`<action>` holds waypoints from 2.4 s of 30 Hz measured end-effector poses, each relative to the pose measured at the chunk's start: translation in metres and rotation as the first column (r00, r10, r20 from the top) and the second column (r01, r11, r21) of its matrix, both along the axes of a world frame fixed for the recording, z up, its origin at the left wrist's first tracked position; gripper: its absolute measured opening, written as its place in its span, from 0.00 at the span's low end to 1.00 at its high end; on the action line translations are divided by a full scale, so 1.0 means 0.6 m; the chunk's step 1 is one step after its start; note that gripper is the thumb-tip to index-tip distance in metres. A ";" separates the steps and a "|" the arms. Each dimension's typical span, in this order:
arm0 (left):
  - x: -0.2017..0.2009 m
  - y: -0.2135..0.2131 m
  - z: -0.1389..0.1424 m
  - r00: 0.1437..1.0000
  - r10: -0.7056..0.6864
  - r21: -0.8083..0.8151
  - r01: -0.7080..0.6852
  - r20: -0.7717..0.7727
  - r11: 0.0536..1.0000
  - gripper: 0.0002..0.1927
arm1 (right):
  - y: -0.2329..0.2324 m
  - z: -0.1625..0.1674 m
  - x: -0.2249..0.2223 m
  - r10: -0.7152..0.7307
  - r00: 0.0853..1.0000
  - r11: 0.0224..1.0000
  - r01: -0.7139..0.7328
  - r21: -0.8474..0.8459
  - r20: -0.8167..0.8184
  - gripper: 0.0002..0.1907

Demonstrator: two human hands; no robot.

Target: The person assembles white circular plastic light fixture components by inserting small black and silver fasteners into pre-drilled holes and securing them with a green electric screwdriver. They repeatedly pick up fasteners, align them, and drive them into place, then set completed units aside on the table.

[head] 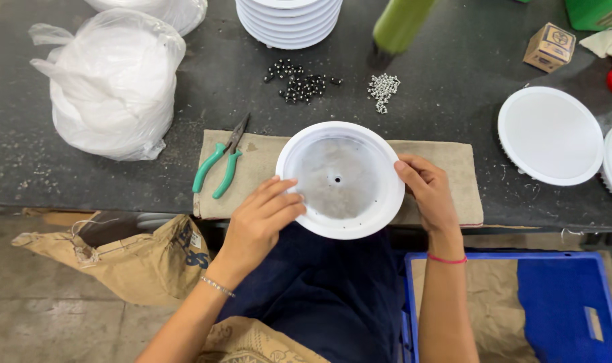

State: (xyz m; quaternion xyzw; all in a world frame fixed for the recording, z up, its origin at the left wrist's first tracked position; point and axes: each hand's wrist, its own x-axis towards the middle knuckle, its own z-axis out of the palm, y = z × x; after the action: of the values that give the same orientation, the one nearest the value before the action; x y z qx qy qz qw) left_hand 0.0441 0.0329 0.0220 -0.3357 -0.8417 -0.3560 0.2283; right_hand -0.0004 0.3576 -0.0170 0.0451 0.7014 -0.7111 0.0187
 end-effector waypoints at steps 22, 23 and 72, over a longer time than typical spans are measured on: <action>-0.101 -0.105 0.078 0.882 0.470 0.097 -0.464 -0.045 0.881 0.31 | 0.055 -0.062 -0.052 -0.276 0.905 0.961 0.271 -0.062 -0.324 0.05; -0.127 -0.125 0.081 0.846 0.528 0.072 -0.524 -0.071 0.849 0.30 | 0.056 -0.067 -0.054 -0.274 0.905 0.961 0.269 -0.063 -0.326 0.05; 0.005 -0.019 0.049 0.845 -0.320 0.894 -0.344 0.428 0.288 0.10 | -0.154 0.073 0.103 -0.021 0.967 1.000 0.016 -0.021 -0.256 0.16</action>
State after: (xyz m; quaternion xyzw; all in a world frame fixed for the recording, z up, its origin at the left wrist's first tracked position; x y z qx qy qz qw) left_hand 0.0470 0.0216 0.0516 -0.0108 -0.4872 -0.8618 0.1407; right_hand 0.0613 0.2654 0.0266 -0.0406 0.6906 -0.7179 -0.0780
